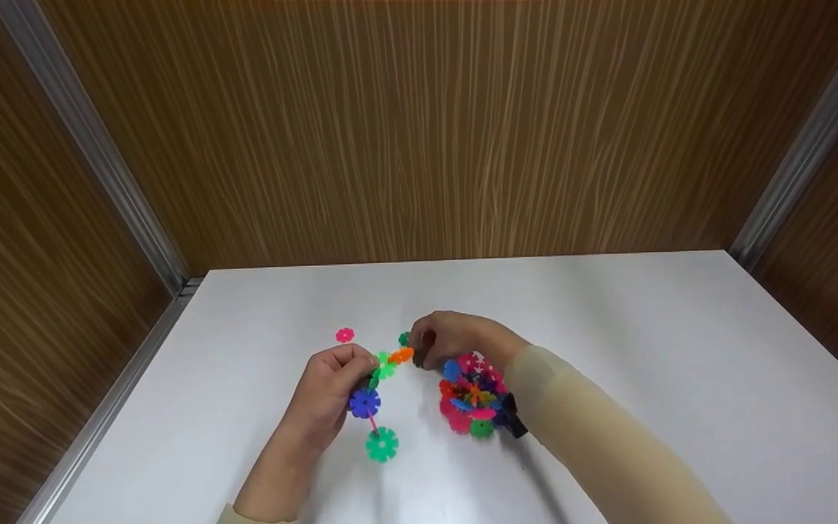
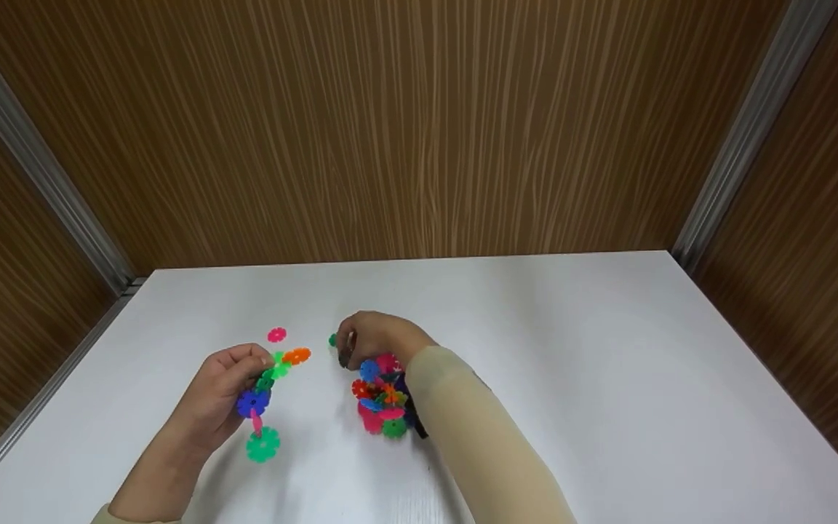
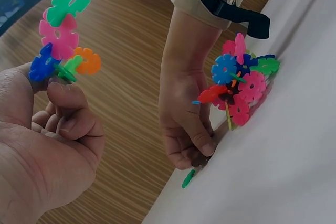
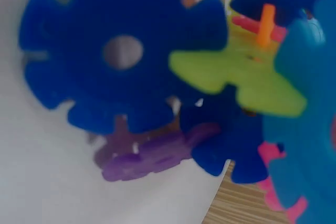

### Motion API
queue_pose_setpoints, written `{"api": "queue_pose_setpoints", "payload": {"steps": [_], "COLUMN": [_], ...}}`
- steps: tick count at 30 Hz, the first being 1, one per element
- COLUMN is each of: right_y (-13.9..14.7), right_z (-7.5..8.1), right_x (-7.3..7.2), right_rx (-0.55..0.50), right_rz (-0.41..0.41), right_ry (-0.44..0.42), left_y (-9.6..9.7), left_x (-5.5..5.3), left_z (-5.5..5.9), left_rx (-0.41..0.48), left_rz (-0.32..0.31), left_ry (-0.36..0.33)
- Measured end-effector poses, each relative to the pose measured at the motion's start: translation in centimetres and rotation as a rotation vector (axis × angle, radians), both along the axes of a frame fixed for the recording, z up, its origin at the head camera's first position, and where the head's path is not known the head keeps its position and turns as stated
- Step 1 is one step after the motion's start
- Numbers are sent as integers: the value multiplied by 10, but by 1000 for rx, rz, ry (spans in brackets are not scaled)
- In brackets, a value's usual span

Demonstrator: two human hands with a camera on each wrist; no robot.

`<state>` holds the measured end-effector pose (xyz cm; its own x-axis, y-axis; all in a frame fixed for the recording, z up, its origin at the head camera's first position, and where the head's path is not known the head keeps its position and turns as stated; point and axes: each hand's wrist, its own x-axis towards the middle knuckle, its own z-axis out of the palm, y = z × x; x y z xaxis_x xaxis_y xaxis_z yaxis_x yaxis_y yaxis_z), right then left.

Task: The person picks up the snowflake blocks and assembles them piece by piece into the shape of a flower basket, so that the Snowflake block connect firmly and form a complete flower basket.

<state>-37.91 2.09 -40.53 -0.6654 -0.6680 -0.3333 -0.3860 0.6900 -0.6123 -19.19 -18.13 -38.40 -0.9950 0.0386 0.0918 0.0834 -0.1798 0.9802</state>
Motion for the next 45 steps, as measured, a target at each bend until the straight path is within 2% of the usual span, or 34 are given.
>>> {"api": "queue_pose_setpoints", "payload": {"steps": [4, 8, 13, 18, 21, 27, 38, 45], "right_y": [12, 28, 45, 57, 58, 59, 59, 57], "right_z": [5, 21, 34, 33, 28, 20, 13, 11], "right_x": [1, 12, 47, 82, 94, 104, 108, 110], "right_rx": [-139, -366, -561, -706, -773, -811, -785, -773], "right_rz": [-35, -27, 41, -3, -16, -38, -54, -80], "right_ry": [-4, 15, -50, -130, -161, -165, -141, -137], "left_y": [2, 5, 8, 10, 10, 8, 11, 13], "left_x": [-3, -5, -5, -6, -5, -5, -2, -1], "left_z": [-1, -2, -5, -10, -12, -13, -14, -12], "left_rx": [-17, -61, -115, -156, -181, -229, -219, -207], "left_rz": [-3, -20, -68, -125, -133, -140, -102, -150], "left_ry": [-12, -57, -98, -88, -72, -48, -88, -81]}}
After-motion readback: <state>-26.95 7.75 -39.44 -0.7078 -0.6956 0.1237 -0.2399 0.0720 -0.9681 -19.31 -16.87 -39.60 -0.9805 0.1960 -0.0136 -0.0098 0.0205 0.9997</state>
